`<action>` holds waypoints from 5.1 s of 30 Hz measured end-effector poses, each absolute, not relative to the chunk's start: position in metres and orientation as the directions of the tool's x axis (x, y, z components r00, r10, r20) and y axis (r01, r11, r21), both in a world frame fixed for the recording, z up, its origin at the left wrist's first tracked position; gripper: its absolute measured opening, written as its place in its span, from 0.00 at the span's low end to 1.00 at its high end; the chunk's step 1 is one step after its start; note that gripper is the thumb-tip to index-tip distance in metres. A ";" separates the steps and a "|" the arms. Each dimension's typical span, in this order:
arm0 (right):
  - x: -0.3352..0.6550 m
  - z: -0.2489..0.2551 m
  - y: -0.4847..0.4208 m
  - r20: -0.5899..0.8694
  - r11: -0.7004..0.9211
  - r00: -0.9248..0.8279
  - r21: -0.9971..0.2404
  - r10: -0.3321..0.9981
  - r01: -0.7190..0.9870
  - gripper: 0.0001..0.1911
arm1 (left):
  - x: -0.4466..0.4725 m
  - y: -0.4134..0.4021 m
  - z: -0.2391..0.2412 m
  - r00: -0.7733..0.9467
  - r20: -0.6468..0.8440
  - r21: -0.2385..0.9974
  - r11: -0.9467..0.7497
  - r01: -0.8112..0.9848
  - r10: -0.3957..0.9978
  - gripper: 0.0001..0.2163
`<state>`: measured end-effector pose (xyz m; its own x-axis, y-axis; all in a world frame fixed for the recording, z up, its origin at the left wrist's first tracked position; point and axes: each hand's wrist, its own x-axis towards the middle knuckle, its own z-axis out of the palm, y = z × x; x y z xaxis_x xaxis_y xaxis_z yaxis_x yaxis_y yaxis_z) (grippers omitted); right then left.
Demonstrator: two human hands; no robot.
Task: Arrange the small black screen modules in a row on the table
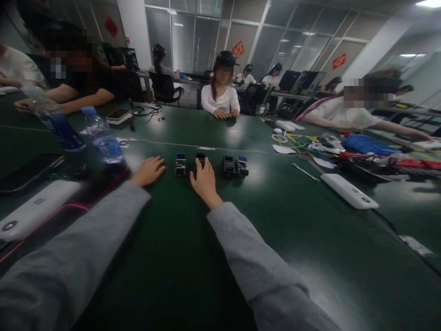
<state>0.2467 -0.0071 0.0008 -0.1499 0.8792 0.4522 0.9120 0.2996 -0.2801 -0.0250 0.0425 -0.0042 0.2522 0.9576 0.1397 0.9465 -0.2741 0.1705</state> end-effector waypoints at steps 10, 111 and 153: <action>0.304 0.004 -0.013 0.638 0.256 -0.079 -0.190 0.766 0.948 0.30 | -0.025 0.044 -0.007 0.253 0.161 0.163 -0.279 0.946 0.954 0.27; 0.336 -0.012 -0.013 0.497 0.375 -0.199 -0.285 0.845 0.882 0.30 | 0.003 0.033 0.001 0.440 0.246 0.337 -0.502 0.797 0.864 0.28; 0.321 0.004 -0.028 0.500 0.470 -0.359 -0.112 0.788 0.876 0.31 | 0.003 0.033 -0.002 0.472 0.320 0.375 -0.567 0.733 0.822 0.15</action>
<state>0.3205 -0.0275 0.0045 -0.3590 0.7881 0.5000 0.8757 0.4697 -0.1117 0.0029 0.0330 -0.0016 0.4721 0.8215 0.3198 0.7330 -0.5673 0.3753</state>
